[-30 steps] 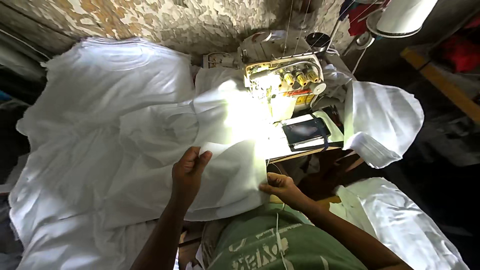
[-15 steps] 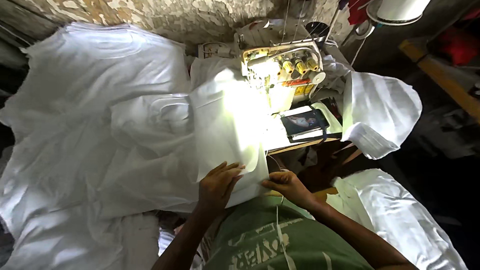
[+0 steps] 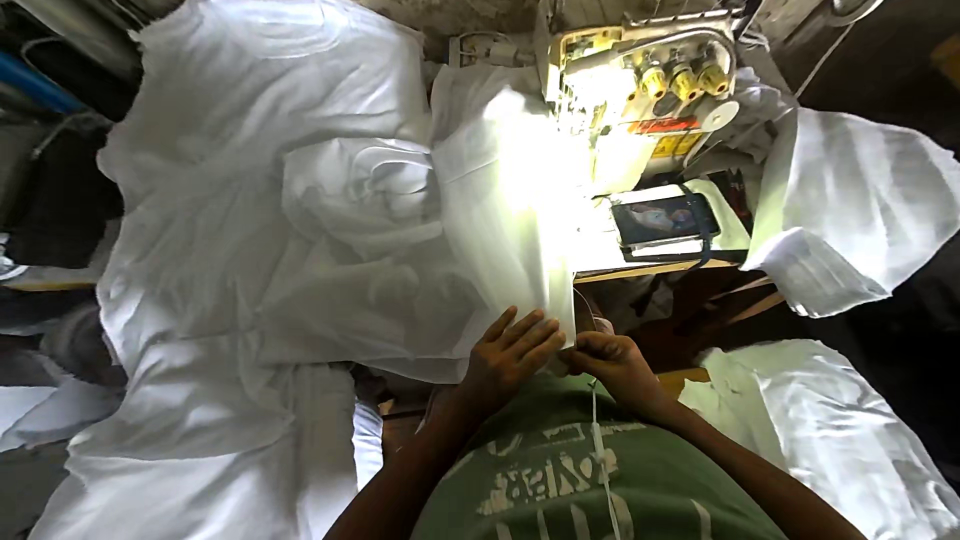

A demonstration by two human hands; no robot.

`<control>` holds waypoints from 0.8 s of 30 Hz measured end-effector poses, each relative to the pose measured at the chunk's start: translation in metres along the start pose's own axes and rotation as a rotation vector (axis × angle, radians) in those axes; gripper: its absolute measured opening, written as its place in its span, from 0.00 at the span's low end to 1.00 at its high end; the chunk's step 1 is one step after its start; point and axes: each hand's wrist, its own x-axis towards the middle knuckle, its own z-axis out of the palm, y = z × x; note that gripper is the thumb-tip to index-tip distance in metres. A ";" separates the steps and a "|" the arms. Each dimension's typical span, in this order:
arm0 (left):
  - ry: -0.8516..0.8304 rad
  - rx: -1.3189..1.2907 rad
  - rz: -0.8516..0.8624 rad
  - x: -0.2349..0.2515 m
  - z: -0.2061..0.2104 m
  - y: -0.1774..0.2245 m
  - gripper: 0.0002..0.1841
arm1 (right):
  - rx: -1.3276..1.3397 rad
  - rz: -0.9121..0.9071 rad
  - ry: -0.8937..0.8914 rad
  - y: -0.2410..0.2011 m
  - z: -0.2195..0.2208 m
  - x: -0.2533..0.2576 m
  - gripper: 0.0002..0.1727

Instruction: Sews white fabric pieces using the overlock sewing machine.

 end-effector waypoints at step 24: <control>-0.046 -0.080 0.028 0.000 0.007 -0.002 0.11 | 0.054 0.006 0.012 0.003 -0.001 -0.004 0.04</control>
